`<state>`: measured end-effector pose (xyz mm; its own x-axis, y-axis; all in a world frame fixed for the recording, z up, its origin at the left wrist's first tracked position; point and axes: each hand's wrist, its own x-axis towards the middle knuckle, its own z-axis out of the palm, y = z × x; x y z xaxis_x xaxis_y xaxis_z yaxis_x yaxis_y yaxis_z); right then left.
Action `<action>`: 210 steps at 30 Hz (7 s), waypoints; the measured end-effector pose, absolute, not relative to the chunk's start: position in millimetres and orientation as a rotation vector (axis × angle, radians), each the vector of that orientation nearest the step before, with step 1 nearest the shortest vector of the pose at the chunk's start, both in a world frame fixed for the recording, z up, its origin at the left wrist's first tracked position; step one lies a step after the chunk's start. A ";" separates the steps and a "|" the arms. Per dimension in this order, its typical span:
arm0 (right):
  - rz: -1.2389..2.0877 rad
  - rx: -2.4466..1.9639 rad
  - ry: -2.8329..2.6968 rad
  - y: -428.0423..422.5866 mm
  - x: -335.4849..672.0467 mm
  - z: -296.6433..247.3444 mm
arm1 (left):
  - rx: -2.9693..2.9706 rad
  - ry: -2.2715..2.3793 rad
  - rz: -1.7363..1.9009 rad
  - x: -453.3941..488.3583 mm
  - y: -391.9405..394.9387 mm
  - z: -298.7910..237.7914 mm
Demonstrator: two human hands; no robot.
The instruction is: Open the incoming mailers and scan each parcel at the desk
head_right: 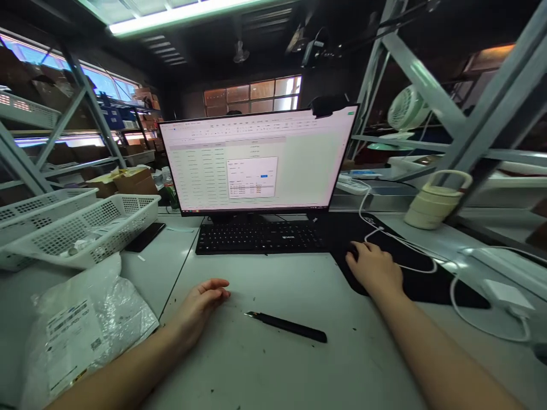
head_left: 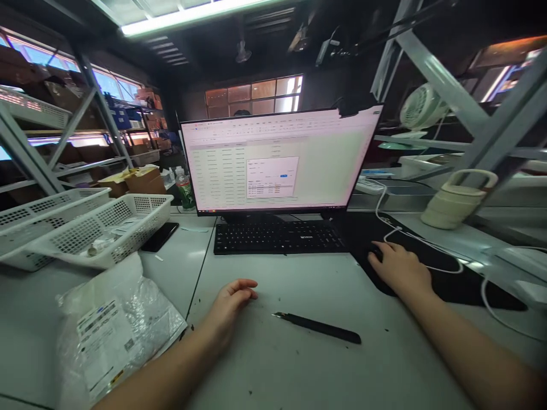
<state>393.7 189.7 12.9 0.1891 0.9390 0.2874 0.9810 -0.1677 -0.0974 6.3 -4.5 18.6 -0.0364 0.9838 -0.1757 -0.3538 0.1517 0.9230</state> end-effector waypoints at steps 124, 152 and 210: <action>-0.388 -2.103 -1.822 188.7 397.8 4.2 | 0.804 1.086 1.245 4.1 -4.7 15.4; -0.433 -2.078 -1.828 190.6 399.1 1.5 | 0.783 1.073 1.258 4.8 -3.4 13.0; -0.383 -2.091 -1.792 192.2 399.5 1.4 | 0.813 1.063 1.238 2.1 -2.5 10.1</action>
<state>399.5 192.2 1.4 0.1591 0.8894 0.4285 0.9869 -0.1313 -0.0940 2.1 -2.5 10.1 -0.0017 0.9825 -0.1861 -0.3325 0.1749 0.9267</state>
